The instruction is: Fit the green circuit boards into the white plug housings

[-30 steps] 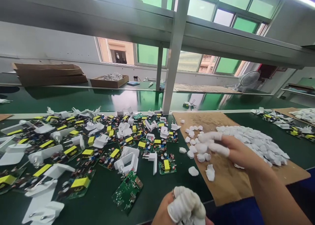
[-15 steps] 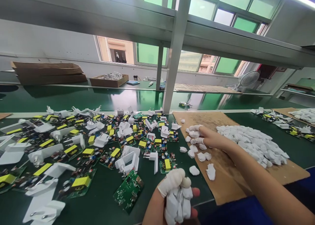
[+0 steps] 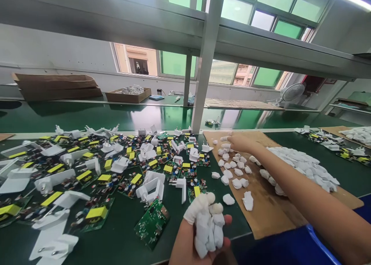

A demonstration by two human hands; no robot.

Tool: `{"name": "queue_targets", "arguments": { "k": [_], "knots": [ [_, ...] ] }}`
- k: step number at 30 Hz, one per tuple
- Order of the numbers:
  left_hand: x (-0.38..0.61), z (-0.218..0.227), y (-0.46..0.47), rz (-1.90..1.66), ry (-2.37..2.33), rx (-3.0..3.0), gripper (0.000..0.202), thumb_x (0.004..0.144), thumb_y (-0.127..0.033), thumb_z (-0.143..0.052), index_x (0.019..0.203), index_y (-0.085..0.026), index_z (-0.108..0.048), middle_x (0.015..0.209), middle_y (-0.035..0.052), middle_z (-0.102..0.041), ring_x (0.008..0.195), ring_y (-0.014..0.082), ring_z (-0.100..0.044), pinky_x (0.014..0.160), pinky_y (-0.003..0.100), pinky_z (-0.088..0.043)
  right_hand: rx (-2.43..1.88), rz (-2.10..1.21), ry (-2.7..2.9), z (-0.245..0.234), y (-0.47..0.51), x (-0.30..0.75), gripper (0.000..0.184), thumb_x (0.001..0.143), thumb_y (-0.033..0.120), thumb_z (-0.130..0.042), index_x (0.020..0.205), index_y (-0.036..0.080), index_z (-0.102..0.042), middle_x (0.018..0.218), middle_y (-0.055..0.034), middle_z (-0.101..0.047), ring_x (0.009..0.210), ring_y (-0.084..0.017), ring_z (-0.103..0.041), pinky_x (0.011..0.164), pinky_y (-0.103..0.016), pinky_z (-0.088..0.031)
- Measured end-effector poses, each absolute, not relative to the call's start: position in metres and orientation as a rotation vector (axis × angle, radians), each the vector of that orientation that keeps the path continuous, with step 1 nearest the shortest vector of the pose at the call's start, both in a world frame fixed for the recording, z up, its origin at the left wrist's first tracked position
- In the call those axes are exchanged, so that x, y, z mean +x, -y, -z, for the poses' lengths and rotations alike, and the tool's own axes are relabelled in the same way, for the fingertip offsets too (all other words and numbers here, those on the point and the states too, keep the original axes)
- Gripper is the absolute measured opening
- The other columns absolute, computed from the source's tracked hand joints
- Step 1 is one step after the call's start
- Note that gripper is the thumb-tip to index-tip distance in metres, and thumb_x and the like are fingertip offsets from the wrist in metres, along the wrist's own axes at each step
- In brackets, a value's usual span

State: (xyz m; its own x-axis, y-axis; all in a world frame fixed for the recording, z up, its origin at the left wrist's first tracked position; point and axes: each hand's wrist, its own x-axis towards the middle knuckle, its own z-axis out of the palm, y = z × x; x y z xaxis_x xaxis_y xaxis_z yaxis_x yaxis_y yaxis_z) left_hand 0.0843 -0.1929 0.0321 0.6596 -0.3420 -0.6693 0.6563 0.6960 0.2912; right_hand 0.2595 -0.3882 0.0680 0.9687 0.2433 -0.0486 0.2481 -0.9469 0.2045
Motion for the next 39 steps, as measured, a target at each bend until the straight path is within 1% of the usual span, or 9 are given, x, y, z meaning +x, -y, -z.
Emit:
{"name": "queue_targets", "arguments": {
  "k": [3,7,11,15,21,28,30,33,39],
  "knots": [
    [0.084,-0.032,0.194,0.566,-0.565,0.515,0.015,0.073,-0.022,-0.046,0.074,-0.013,-0.058,0.064,0.0050,-0.064,0.065,0.0216,-0.062,0.043,0.027,-0.046,2.906,-0.081,-0.400,-0.073,0.389,0.250,0.006,0.084,0.011,-0.054,0.078,0.012,-0.053,0.102,-0.0060,-0.046,0.094,-0.021,-0.042,0.081,-0.036,-0.036],
    [0.086,-0.033,0.198,0.593,-0.513,0.564,0.015,0.075,-0.016,-0.046,0.074,-0.008,-0.058,0.065,0.0079,-0.063,0.066,0.0186,-0.062,0.045,0.023,-0.046,2.977,-0.164,-0.379,-0.079,0.379,0.213,0.012,0.077,0.001,-0.047,0.070,0.011,-0.051,0.079,-0.0064,-0.050,0.074,-0.021,-0.048,0.065,-0.030,-0.040],
    [0.090,-0.027,0.203,0.562,-0.450,0.501,0.012,0.075,-0.017,-0.047,0.079,-0.013,-0.057,0.068,0.0043,-0.064,0.064,0.0165,-0.061,0.044,0.024,-0.046,3.122,-0.154,-0.628,-0.081,0.359,0.159,0.015,0.083,0.011,-0.039,0.078,0.014,-0.052,0.075,-0.0040,-0.052,0.070,-0.020,-0.049,0.061,-0.024,-0.039],
    [0.092,-0.019,0.207,0.566,-0.287,0.499,0.022,0.075,-0.029,-0.047,0.075,-0.012,-0.060,0.058,0.0028,-0.059,0.047,0.0123,-0.054,0.031,0.018,-0.037,3.431,0.132,-1.243,-0.077,0.337,0.119,0.019,0.079,0.020,-0.053,0.098,0.021,-0.051,0.086,0.0009,-0.053,0.074,-0.017,-0.049,0.063,-0.021,-0.038],
    [0.091,-0.013,0.202,0.699,-0.134,0.637,0.037,0.066,-0.048,-0.053,0.074,-0.012,-0.062,0.054,0.0071,-0.058,0.045,0.0147,-0.053,0.035,0.021,-0.037,3.610,0.707,-1.442,-0.074,0.325,0.115,0.013,0.074,0.008,-0.053,0.075,0.019,-0.058,0.065,0.0050,-0.054,0.063,-0.014,-0.049,0.054,-0.017,-0.036],
    [0.083,-0.020,0.191,0.614,-0.049,0.639,0.031,0.060,-0.034,-0.065,0.083,-0.013,-0.060,0.068,0.0056,-0.060,0.062,0.0197,-0.059,0.041,0.021,-0.043,4.120,0.759,-1.441,-0.060,0.327,0.111,0.016,0.081,0.030,-0.054,0.076,0.015,-0.058,0.073,-0.0013,-0.055,0.062,-0.015,-0.051,0.055,-0.019,-0.041],
    [0.081,-0.024,0.190,0.594,-0.083,0.605,0.028,0.062,-0.032,-0.064,0.081,-0.012,-0.060,0.073,0.0073,-0.062,0.067,0.0207,-0.060,0.044,0.022,-0.045,4.390,0.517,-1.368,-0.056,0.334,0.115,0.022,0.081,0.038,-0.055,0.079,0.016,-0.057,0.074,-0.0023,-0.056,0.062,-0.015,-0.052,0.056,-0.021,-0.043],
    [0.081,-0.032,0.188,0.595,-0.273,0.620,0.020,0.072,-0.028,-0.052,0.083,-0.012,-0.057,0.078,0.0111,-0.064,0.061,0.0156,-0.058,0.048,0.024,-0.046,4.502,-0.422,-0.788,-0.056,0.359,0.129,0.037,0.078,0.054,-0.053,0.086,0.017,-0.053,0.077,-0.0042,-0.056,0.069,-0.019,-0.054,0.064,-0.026,-0.045],
    [0.085,-0.039,0.190,0.533,-0.362,0.674,0.011,0.071,-0.018,-0.053,0.081,-0.013,-0.053,0.070,0.0054,-0.063,0.068,0.0169,-0.058,0.050,0.027,-0.047,3.940,-0.449,-0.054,-0.056,0.408,0.172,0.045,0.065,0.055,-0.056,0.082,0.014,-0.050,0.078,-0.0096,-0.054,0.074,-0.027,-0.053,0.065,-0.035,-0.044]
  ]
}}
